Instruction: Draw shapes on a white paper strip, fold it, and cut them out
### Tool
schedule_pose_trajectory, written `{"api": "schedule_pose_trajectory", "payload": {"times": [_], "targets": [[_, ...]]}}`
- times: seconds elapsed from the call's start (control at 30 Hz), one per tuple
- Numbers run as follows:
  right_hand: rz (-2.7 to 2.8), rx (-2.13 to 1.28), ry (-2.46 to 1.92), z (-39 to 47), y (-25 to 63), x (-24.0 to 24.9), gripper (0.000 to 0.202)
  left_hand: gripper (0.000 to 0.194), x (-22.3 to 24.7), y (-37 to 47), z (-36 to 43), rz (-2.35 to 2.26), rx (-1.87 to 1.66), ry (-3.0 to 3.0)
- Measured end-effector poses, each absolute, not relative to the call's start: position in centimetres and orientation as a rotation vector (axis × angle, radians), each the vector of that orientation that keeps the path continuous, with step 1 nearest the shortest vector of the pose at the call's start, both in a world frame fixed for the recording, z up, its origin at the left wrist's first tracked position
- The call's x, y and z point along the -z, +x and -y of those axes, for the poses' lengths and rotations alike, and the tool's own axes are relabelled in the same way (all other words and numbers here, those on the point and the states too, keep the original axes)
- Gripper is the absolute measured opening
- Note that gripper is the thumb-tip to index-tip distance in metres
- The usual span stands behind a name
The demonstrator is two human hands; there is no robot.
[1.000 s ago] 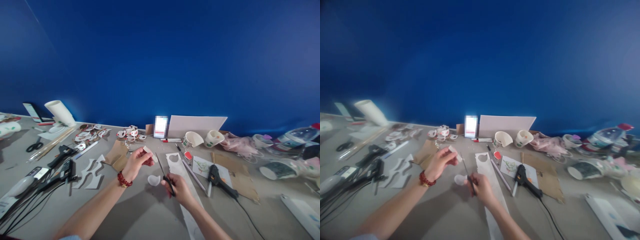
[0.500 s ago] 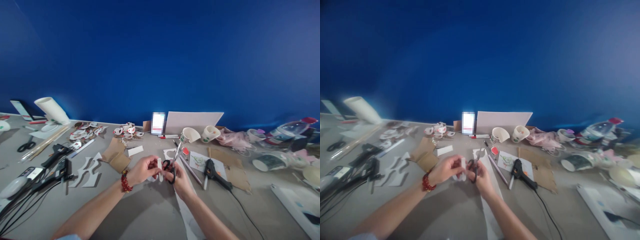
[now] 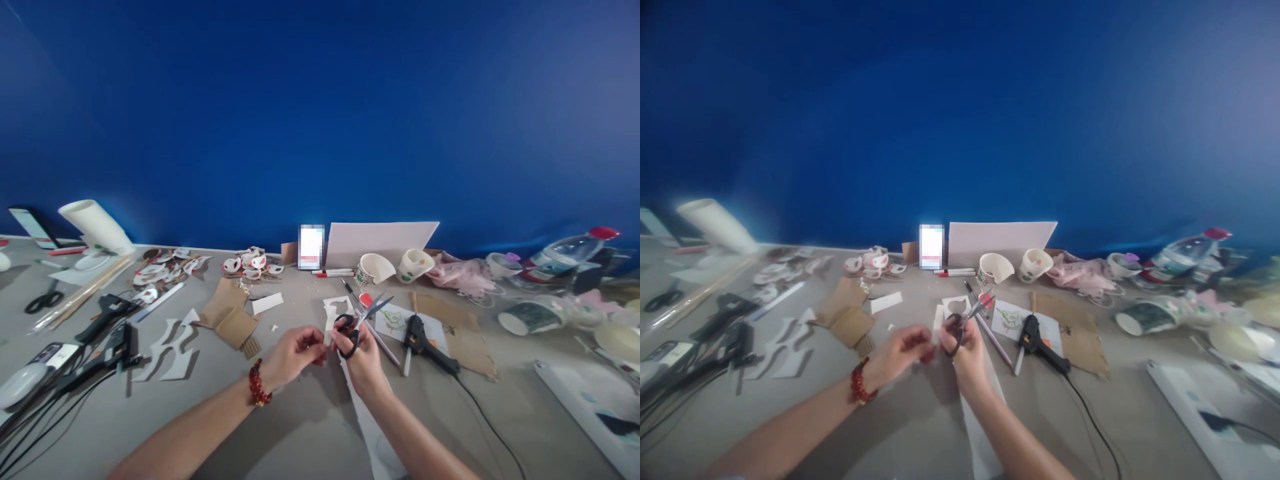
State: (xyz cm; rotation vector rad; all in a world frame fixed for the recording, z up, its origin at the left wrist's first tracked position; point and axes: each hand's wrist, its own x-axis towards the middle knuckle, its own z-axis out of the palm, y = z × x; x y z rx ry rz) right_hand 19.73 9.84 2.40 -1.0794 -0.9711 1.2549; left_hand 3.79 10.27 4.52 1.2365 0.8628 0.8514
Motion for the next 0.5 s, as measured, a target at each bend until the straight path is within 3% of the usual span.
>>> {"api": "schedule_pose_trajectory", "payload": {"times": [0.5], "targets": [[1.559,-1.516,-1.220,-8.6,19.5,-4.2,0.059,0.028,-8.1,2.0,-10.8,-1.001,-1.120,1.305]]}}
